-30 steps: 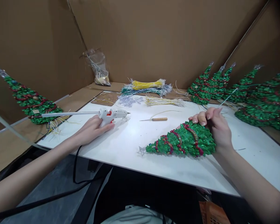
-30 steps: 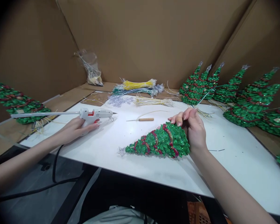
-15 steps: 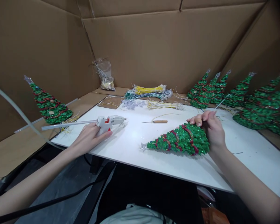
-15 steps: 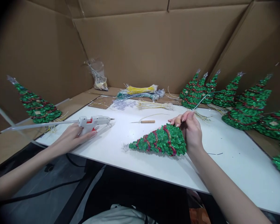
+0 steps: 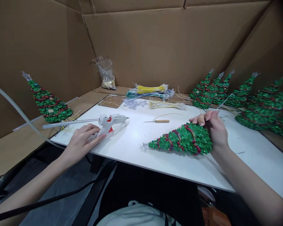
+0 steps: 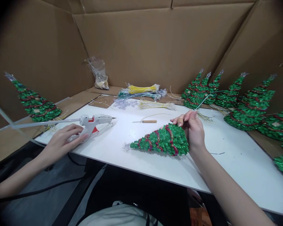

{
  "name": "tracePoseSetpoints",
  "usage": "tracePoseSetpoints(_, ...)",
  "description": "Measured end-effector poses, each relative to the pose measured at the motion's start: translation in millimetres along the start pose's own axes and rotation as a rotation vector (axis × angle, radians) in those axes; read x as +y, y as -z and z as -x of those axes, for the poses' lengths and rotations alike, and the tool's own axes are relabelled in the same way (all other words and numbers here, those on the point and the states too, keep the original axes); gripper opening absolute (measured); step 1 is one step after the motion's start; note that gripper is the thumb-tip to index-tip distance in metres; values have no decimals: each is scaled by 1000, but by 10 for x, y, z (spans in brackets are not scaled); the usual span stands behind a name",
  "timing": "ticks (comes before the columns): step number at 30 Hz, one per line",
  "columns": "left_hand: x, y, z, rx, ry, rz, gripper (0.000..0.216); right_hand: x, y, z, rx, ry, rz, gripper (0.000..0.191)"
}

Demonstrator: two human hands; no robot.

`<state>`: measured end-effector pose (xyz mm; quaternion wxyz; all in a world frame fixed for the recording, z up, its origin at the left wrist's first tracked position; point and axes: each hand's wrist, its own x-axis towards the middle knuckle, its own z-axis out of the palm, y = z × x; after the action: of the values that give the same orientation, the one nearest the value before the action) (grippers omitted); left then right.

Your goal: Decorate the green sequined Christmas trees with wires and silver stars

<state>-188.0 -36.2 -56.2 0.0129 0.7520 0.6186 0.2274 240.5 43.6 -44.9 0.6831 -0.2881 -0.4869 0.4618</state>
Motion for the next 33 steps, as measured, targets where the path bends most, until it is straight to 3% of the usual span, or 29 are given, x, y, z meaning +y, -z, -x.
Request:
tracePoseSetpoints(12,130,-75,18,-2,-64,-139,42,1,-7,3,-17,21,-19,41)
tracePoseSetpoints(18,181,-42,358,386,-82,-255,20,-25,-40,13,23,-6,-37,45)
tracePoseSetpoints(21,253,-125,461,474,-220,-235,9,-38,-61,12,37,-40,-55,48)
tracePoseSetpoints(27,690,-396,205,338,-675,60,36,-34,-60,-50,-30,-65,-22,48)
tracePoseSetpoints(30,963,-519,49,210,-801,147,46,-25,-58,-108,-78,-99,-14,48)
tracePoseSetpoints(33,1137,-606,2,198,-836,172,48,-18,-64,-152,-99,-119,-10,50)
